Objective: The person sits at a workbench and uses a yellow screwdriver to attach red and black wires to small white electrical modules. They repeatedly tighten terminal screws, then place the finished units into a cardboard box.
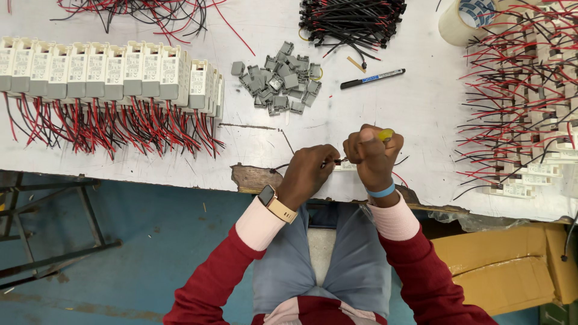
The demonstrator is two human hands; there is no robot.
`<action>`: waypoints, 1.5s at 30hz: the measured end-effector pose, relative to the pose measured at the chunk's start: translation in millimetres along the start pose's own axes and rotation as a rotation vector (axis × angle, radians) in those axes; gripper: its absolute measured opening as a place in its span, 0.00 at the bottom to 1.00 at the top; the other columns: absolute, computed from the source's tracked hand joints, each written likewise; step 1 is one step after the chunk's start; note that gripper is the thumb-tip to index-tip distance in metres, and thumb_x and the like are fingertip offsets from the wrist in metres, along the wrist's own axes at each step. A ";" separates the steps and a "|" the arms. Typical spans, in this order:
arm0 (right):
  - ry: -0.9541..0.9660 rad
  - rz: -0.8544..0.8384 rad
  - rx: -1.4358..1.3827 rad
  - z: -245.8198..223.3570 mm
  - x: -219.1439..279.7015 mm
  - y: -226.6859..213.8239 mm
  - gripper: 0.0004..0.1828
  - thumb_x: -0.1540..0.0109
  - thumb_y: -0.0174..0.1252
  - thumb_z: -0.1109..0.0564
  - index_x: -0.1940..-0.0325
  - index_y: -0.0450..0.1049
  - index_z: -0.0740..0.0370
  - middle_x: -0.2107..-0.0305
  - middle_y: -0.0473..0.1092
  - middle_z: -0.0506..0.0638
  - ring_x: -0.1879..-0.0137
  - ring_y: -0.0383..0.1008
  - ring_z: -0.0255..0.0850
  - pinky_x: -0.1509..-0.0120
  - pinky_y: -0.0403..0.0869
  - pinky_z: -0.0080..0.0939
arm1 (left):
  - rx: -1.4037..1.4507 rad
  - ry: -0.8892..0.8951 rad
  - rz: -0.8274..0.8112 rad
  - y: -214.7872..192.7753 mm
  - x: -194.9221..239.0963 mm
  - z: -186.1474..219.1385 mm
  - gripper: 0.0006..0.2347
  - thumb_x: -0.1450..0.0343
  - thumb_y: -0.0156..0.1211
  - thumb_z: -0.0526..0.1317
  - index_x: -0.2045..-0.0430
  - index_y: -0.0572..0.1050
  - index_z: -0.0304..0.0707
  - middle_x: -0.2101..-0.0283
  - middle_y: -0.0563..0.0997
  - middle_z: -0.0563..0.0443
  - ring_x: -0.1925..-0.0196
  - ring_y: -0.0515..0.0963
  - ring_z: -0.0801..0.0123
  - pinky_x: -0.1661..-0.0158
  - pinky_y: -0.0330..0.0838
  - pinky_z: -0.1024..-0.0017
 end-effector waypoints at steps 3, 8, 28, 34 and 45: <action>-0.024 -0.011 0.012 6.3 1.7 0.5 0.28 0.31 0.58 0.51 0.80 0.53 0.59 0.85 0.53 0.44 0.79 0.49 0.31 0.75 0.50 0.36 | -0.019 0.015 -0.005 8.2 -0.7 -10.6 0.06 0.34 0.63 0.30 0.66 0.79 0.35 0.67 0.83 0.42 0.66 0.83 0.52 0.63 0.77 0.63; 0.010 -0.007 0.079 9.1 -2.2 12.2 0.23 0.32 0.54 0.53 0.79 0.61 0.62 0.85 0.56 0.43 0.79 0.54 0.32 0.76 0.54 0.37 | -0.001 -0.037 0.001 8.4 -6.2 -9.5 0.02 0.35 0.64 0.35 0.73 0.81 0.41 0.70 0.83 0.43 0.69 0.83 0.53 0.64 0.76 0.61; -0.202 0.032 1.518 -26.2 1.5 -77.2 0.23 0.37 0.63 0.40 0.57 0.77 0.64 0.67 0.75 0.61 0.59 0.72 0.59 0.55 0.71 0.56 | -0.356 0.314 0.158 -2.7 43.1 11.8 0.13 0.32 0.61 0.32 0.58 0.82 0.52 0.58 0.77 0.55 0.54 0.76 0.61 0.55 0.62 0.61; -0.276 0.020 1.567 5.7 12.2 -96.5 0.24 0.44 0.69 0.40 0.58 0.79 0.61 0.64 0.74 0.61 0.54 0.71 0.58 0.50 0.68 0.57 | -0.212 0.365 0.188 -8.0 33.4 3.1 0.14 0.33 0.70 0.45 0.56 0.80 0.47 0.50 0.79 0.55 0.48 0.75 0.63 0.48 0.60 0.60; -0.237 -0.243 1.228 14.2 -49.6 -13.0 0.15 0.35 0.61 0.53 0.46 0.77 0.59 0.50 0.72 0.56 0.42 0.70 0.53 0.39 0.72 0.52 | -0.265 0.316 0.179 -4.0 25.5 -5.1 0.15 0.37 0.73 0.46 0.61 0.80 0.43 0.55 0.80 0.53 0.47 0.75 0.60 0.47 0.62 0.61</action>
Point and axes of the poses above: each hand's wrist, its own x-axis away from the middle knuckle, its own y-axis out of the palm, z = x × y, the point moved 7 cm from there along -x, towards the middle knuckle
